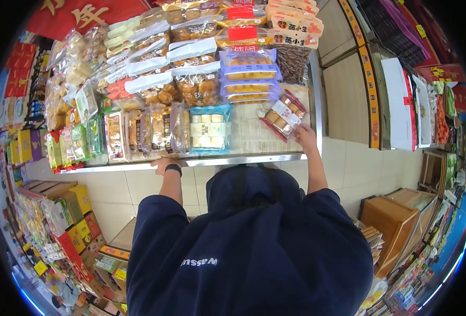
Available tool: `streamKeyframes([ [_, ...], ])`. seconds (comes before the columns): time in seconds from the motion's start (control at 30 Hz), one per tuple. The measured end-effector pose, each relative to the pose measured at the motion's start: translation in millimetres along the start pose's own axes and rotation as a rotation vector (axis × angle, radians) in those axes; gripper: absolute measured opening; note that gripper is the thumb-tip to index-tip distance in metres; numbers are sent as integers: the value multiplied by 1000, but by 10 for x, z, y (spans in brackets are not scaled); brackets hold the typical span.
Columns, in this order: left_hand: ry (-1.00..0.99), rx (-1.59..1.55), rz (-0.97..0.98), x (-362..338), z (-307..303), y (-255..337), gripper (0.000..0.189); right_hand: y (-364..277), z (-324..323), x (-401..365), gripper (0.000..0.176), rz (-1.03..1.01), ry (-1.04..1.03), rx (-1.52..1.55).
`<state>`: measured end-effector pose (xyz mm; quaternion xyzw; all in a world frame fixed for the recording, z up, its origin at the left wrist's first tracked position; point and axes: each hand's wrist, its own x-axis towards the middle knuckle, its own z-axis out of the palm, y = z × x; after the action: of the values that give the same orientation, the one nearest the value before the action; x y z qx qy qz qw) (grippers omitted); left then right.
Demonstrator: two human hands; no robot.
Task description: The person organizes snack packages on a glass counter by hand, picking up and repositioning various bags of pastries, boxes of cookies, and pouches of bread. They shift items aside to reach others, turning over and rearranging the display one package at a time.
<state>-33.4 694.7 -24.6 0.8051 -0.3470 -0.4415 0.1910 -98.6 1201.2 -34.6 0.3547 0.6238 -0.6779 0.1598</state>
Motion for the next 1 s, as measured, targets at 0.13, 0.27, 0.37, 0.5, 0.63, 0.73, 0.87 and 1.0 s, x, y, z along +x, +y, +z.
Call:
streamKeyframes([
  [0.13,-15,-142,-104,-11,-45,57,62,116,-26,209,14,-63,65,-88],
  [0.27,10,-67,-121,66,-13,33,61,89,-87,106,12,-124,25,-32],
  [0.37,5,-80,-130,29,-39,68,63,-85,-152,-265,10,-165,-32,-106],
  [0.5,3,-134,-115,58,2,43,68,-59,-157,-483,9,-95,-217,-119],
  [0.63,-91,-83,-77,128,27,-22,69,-96,505,-708,6,-81,-414,-106],
  [0.73,-108,-23,-31,259,48,-79,69,-155,1147,-728,7,-132,-547,-209],
  [0.87,-30,-109,-78,175,-3,-15,69,-193,1839,-682,11,-123,-655,-222],
  [1.0,-16,-106,-73,41,-31,32,71,-41,2151,-514,20,-476,-517,-641],
])
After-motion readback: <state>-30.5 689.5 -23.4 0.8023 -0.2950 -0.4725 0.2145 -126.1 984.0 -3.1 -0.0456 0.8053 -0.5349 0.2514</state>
